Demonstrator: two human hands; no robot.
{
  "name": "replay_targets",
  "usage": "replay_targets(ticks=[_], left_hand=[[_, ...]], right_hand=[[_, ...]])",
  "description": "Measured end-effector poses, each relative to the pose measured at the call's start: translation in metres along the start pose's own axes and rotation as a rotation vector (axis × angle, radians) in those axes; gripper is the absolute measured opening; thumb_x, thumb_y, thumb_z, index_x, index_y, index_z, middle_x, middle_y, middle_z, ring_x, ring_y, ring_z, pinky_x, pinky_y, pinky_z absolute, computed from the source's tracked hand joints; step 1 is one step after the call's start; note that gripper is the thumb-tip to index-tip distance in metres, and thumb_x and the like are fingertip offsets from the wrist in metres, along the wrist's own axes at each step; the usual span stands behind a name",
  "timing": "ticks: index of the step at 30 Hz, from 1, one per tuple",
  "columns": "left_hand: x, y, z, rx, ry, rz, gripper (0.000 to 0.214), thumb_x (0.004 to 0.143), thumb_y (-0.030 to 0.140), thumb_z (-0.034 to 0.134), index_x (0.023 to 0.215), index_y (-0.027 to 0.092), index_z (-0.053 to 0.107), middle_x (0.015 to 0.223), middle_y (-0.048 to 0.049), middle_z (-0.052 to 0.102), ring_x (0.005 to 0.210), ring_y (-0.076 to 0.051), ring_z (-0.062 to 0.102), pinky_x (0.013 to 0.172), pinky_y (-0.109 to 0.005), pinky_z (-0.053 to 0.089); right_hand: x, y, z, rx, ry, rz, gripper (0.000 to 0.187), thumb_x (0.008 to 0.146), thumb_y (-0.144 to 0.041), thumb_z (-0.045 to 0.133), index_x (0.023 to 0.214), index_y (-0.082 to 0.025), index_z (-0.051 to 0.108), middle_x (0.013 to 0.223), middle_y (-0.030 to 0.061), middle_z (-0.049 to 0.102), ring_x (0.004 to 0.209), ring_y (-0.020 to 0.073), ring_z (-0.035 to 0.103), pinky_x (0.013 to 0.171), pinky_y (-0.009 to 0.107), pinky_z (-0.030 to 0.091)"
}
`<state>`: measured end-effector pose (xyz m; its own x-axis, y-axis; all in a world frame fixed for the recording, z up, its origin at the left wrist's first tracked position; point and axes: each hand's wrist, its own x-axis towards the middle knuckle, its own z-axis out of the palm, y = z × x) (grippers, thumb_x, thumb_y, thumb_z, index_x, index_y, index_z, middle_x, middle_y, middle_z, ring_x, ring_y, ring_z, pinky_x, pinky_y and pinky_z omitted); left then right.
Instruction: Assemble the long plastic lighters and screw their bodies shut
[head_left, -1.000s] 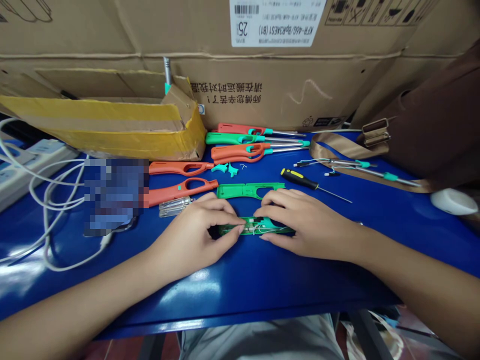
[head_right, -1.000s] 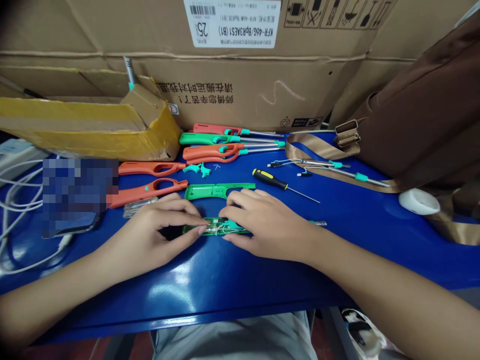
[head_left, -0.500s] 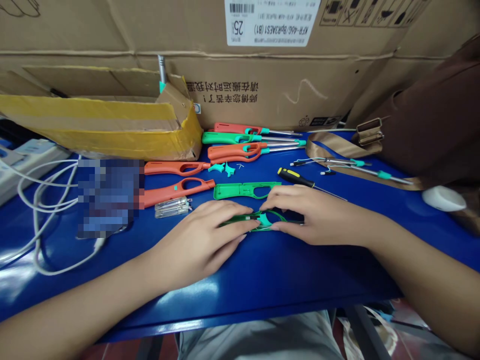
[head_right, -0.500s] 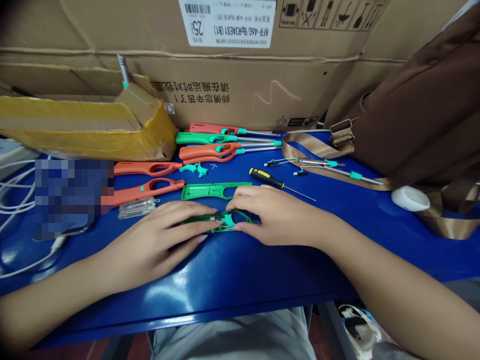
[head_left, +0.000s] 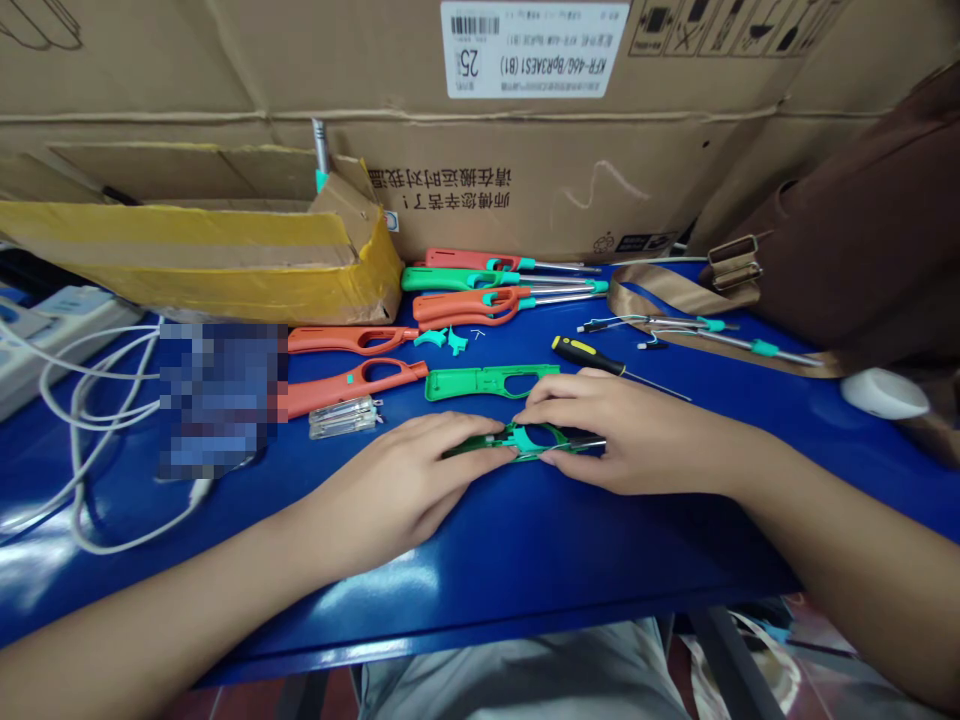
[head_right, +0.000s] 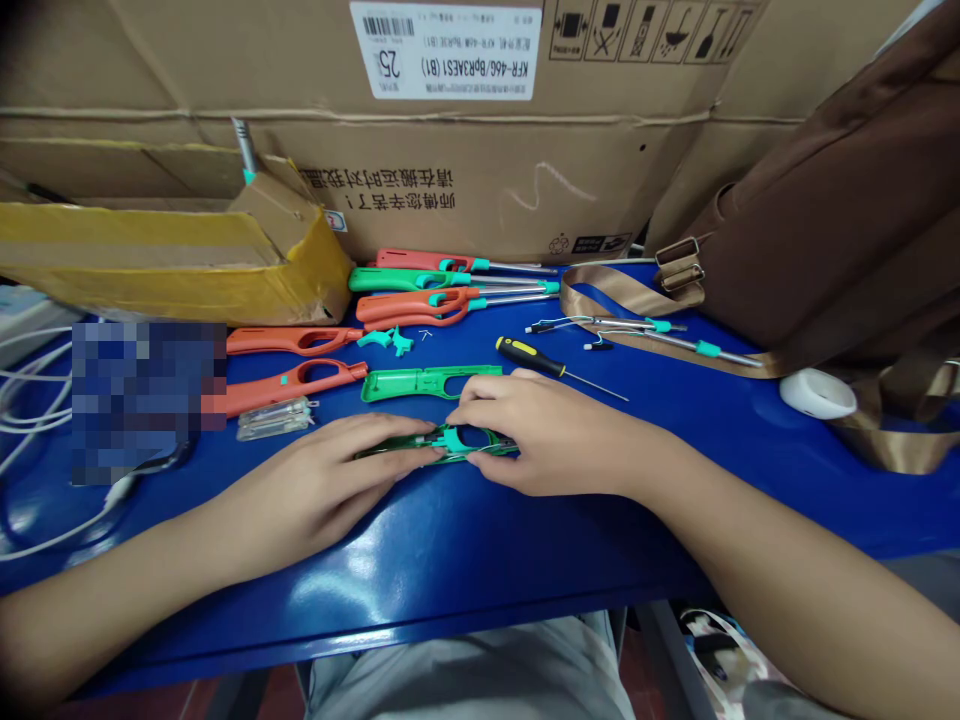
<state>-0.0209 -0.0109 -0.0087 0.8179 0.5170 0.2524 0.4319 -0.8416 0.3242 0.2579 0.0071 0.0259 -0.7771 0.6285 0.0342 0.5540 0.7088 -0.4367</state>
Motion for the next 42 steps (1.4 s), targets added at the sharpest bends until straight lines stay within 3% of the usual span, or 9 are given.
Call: replay_targets(ticks=[9, 13, 23, 33, 36, 40, 42], left_hand=[[0.001, 0.003, -0.003, 0.100, -0.007, 0.053, 0.042, 0.103, 0.013, 0.045, 0.140, 0.020, 0.063, 0.138, -0.0132, 0.065, 0.122, -0.028, 0.064, 0.102, -0.046, 0.058], [0.001, 0.004, -0.004, 0.127, -0.024, 0.062, 0.042, 0.104, 0.013, 0.044, 0.141, 0.017, 0.062, 0.139, -0.0147, 0.065, 0.121, -0.029, 0.064, 0.102, -0.047, 0.059], [0.001, 0.003, -0.007, 0.106, 0.000, 0.076, 0.047, 0.098, 0.009, 0.048, 0.141, 0.023, 0.063, 0.137, -0.0115, 0.067, 0.121, -0.027, 0.064, 0.100, -0.044, 0.060], [0.001, 0.004, -0.008, 0.108, -0.021, 0.096, 0.044, 0.101, 0.010, 0.045, 0.140, 0.018, 0.064, 0.137, -0.0130, 0.066, 0.118, -0.028, 0.063, 0.099, -0.046, 0.060], [0.001, 0.005, -0.006, 0.093, -0.027, 0.057, 0.043, 0.103, 0.012, 0.043, 0.141, 0.019, 0.064, 0.137, -0.0134, 0.066, 0.120, -0.029, 0.063, 0.100, -0.048, 0.059], [0.001, 0.004, -0.004, 0.053, -0.028, 0.027, 0.043, 0.104, 0.013, 0.044, 0.141, 0.022, 0.063, 0.142, -0.0114, 0.063, 0.123, -0.028, 0.061, 0.104, -0.048, 0.056], [0.001, 0.003, -0.003, 0.039, -0.019, 0.022, 0.043, 0.103, 0.012, 0.045, 0.140, 0.023, 0.064, 0.142, -0.0106, 0.063, 0.124, -0.027, 0.061, 0.104, -0.046, 0.056]], right_hand=[[0.003, 0.000, 0.007, -0.070, 0.025, -0.027, 0.026, 0.101, -0.029, 0.057, 0.122, -0.020, 0.070, 0.124, 0.0100, 0.070, 0.110, 0.0242, 0.067, 0.095, 0.043, 0.050], [0.001, 0.000, 0.006, -0.074, 0.028, -0.037, 0.026, 0.097, -0.027, 0.060, 0.120, -0.020, 0.070, 0.125, 0.0096, 0.069, 0.111, 0.0247, 0.067, 0.096, 0.042, 0.051], [0.000, 0.000, 0.004, -0.101, 0.021, -0.065, 0.027, 0.097, -0.022, 0.059, 0.122, -0.022, 0.068, 0.125, 0.0087, 0.070, 0.110, 0.0238, 0.066, 0.095, 0.040, 0.050], [0.000, -0.002, 0.005, -0.099, 0.006, -0.070, 0.024, 0.098, -0.023, 0.059, 0.120, -0.020, 0.069, 0.123, 0.0081, 0.070, 0.110, 0.0232, 0.066, 0.096, 0.040, 0.050], [0.001, 0.001, 0.005, -0.091, 0.062, -0.072, 0.026, 0.097, -0.021, 0.058, 0.120, -0.020, 0.069, 0.121, 0.0083, 0.071, 0.110, 0.0234, 0.066, 0.098, 0.040, 0.049], [0.004, 0.014, 0.003, -0.124, 0.238, -0.035, 0.026, 0.097, -0.018, 0.054, 0.117, -0.019, 0.071, 0.114, 0.0103, 0.071, 0.107, 0.0254, 0.065, 0.100, 0.044, 0.048], [0.005, 0.023, 0.002, -0.176, 0.242, -0.008, 0.023, 0.097, -0.020, 0.057, 0.114, -0.018, 0.071, 0.114, 0.0116, 0.068, 0.106, 0.0274, 0.062, 0.096, 0.046, 0.048]])
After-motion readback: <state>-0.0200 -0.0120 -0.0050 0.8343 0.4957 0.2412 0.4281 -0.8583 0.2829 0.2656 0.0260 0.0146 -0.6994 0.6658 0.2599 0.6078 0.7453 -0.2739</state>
